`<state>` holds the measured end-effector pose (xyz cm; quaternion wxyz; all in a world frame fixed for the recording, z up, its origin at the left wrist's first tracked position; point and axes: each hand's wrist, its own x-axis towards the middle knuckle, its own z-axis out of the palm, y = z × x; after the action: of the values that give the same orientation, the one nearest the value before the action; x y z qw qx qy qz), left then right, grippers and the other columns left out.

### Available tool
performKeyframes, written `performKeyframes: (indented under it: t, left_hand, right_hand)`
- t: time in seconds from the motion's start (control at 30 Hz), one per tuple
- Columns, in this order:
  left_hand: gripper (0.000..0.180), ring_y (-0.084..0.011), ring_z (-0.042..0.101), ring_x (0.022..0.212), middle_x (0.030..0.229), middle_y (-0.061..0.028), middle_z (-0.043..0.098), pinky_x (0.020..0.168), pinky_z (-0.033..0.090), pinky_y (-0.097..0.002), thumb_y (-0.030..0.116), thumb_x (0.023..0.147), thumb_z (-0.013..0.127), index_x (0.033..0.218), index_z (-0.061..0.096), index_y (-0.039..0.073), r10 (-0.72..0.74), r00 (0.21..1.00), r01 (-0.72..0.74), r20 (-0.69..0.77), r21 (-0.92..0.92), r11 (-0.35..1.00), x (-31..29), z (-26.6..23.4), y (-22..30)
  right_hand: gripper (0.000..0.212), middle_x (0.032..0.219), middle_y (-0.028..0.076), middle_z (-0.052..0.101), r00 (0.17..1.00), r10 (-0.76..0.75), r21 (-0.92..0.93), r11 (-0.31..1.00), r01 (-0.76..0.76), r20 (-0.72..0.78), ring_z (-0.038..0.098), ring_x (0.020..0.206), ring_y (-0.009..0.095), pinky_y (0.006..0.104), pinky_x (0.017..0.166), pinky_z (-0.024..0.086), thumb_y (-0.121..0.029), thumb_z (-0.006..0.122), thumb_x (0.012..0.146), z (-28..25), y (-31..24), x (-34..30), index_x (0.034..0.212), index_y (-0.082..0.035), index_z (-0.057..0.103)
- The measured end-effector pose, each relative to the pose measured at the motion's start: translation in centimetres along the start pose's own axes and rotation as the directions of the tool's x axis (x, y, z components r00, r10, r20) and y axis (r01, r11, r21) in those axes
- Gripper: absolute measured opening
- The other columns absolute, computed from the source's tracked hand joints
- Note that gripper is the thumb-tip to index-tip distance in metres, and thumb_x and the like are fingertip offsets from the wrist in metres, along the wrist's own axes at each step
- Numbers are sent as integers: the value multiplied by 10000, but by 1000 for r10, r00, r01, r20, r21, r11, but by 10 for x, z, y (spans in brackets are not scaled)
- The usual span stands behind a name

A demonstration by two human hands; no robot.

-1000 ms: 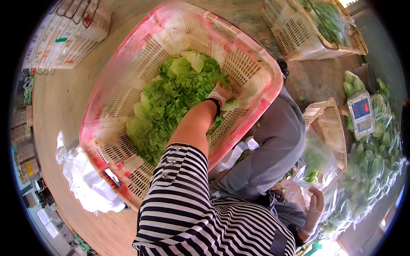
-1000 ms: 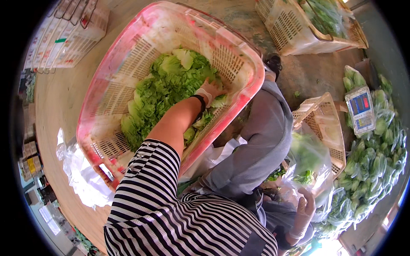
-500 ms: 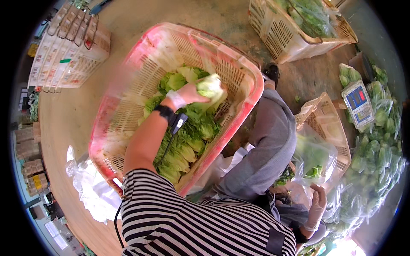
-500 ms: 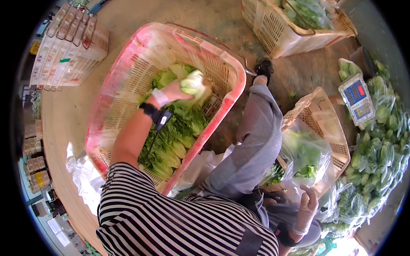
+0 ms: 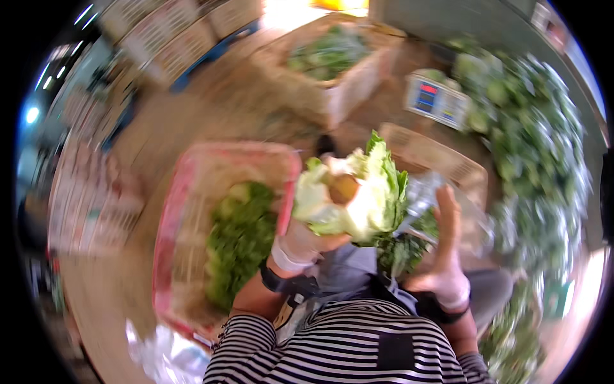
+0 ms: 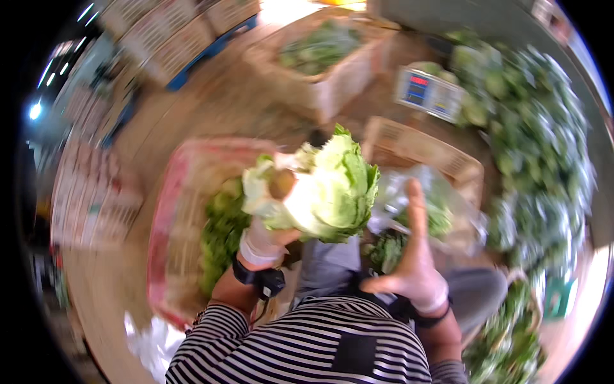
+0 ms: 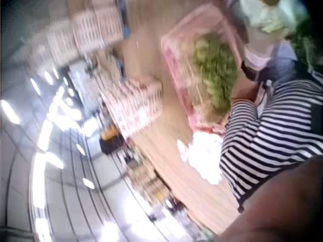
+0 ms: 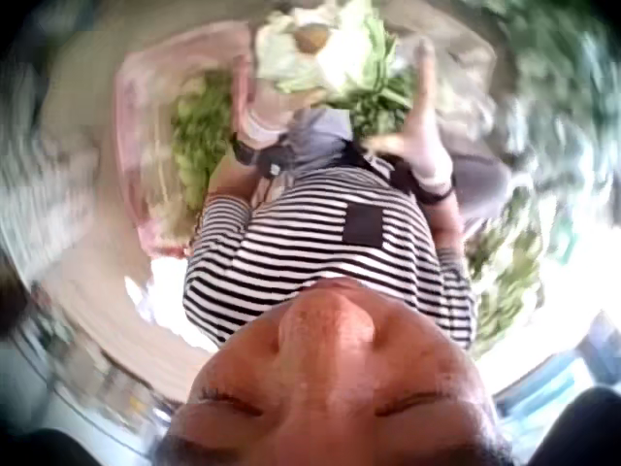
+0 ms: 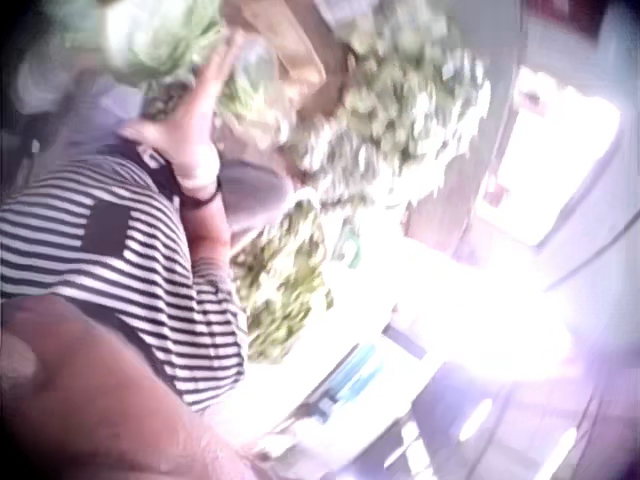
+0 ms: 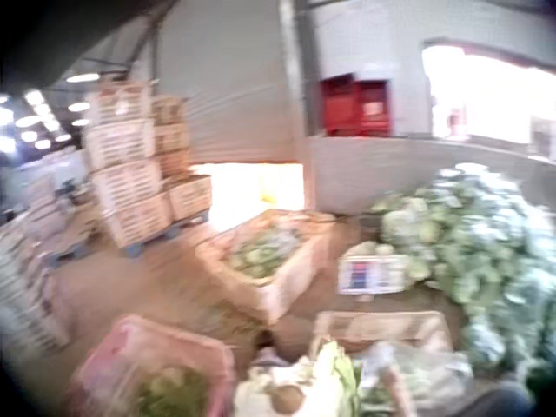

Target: The person trims the stems of lettuce heads with a knife and places the processed lettuce into plastic bags.

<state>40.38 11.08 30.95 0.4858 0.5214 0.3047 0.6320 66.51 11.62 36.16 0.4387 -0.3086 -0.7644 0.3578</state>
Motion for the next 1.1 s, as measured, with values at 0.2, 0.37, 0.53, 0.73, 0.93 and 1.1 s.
performKeyframes:
  t: [0.2, 0.37, 0.53, 0.73, 0.93, 1.1]
  left_hand:
    - [1007, -158, 373, 1239, 1390, -52, 348, 1032, 325, -320, 214, 722, 798, 1463, 129, 82, -298, 757, 566, 582, -354, 745, 21, 209, -10]
    - [707, -148, 479, 1120, 1233, -56, 523, 968, 387, -297, 180, 792, 727, 1371, 347, 38, -323, 398, 498, 859, 93, 862, 29, 330, -25]
    - [429, -132, 548, 1004, 1136, -44, 594, 877, 448, -280, 151, 837, 675, 1217, 532, 13, -337, 88, 629, 937, 210, 748, -12, 410, -53]
    - [448, -113, 568, 915, 1050, -57, 625, 818, 464, -256, 241, 856, 662, 1191, 542, -31, -470, -28, 431, 882, 435, 790, -27, 473, -55]
    - [638, -183, 617, 786, 875, -165, 651, 699, 479, -302, 428, 715, 759, 1145, 572, -5, -465, -285, -430, 838, 322, 844, -10, 547, -13]
    - [268, -206, 603, 675, 750, -120, 645, 644, 475, -330, 243, 777, 686, 931, 649, 27, -306, -330, -499, 893, 110, 859, -3, 580, -24]
  right_hand:
    - [1239, 1448, 169, 273, 865, 247, 199, 964, -175, -436, 289, 1333, 290, 398, 1082, 255, -355, 891, 535, -77, 5, -106, 1456, -62, 116]
    - [1151, 1407, 76, 356, 713, 503, 702, 712, -23, -488, 350, 1288, 200, 351, 1061, 291, -269, 869, 604, -130, -21, -225, 1461, -73, 126]
    - [1011, 1425, 83, 349, 596, 501, 662, 746, 69, -627, 354, 1288, 206, 365, 1062, 302, -438, 775, 695, -130, -24, -320, 1447, -75, 204]
    - [721, 1421, 77, 358, 600, 561, 810, 266, 522, -571, 392, 1253, 192, 360, 1061, 321, -490, 522, 892, -108, -5, -391, 1429, -85, 262]
    - [713, 1424, 75, 354, 518, 599, 760, 257, 597, -610, 396, 1249, 188, 358, 1057, 327, -477, 521, 898, -108, -6, -419, 1432, -87, 256]
    - [705, 1426, 73, 350, 457, 633, 734, 278, 619, -625, 399, 1245, 184, 356, 1053, 332, -465, 520, 902, -95, -13, -440, 1434, -88, 251]
